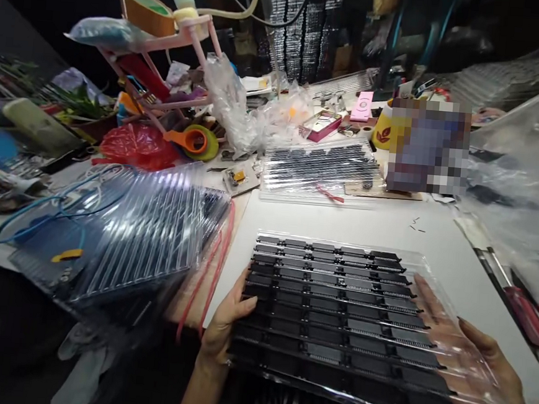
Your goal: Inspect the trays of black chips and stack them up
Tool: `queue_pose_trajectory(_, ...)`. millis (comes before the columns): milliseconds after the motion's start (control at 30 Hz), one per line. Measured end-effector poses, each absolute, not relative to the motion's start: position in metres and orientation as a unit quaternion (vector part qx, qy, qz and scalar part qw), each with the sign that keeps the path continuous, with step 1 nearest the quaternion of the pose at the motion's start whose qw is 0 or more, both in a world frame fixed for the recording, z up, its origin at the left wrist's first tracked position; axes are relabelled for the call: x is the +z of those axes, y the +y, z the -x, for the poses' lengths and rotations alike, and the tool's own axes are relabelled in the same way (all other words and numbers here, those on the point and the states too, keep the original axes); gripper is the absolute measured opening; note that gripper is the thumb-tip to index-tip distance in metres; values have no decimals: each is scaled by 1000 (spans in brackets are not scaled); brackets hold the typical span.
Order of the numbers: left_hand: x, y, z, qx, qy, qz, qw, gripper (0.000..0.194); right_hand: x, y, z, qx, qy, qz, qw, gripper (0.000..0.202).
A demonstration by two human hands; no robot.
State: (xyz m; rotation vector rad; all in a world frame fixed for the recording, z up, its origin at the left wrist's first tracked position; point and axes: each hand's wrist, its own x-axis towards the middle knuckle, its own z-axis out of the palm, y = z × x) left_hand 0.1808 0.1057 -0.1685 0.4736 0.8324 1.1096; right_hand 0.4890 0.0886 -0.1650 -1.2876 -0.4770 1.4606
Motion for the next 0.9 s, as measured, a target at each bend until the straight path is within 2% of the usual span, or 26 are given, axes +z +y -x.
queue_pose_trajectory(233, -170, 107, -183, 513, 378, -213, 741, 69, -160, 89, -484, 589, -146, 582, 541, 48)
queue_pose_trajectory(500, -162, 107, -187, 493, 400, -215, 742, 67, -164, 87, -485, 606, -245, 528, 542, 56)
queue_pose_trajectory(600, -166, 108, -186, 489, 454, -220, 712, 68, -168, 88, -488, 629, -226, 512, 539, 54)
queue_pose_trajectory(733, -174, 116, -183, 492, 559, -248, 620, 71, -172, 87, -492, 640, -204, 502, 545, 52)
queue_pose_trajectory(900, -177, 123, -181, 477, 580, -255, 609, 72, -169, 89, -491, 646, -170, 472, 576, 46)
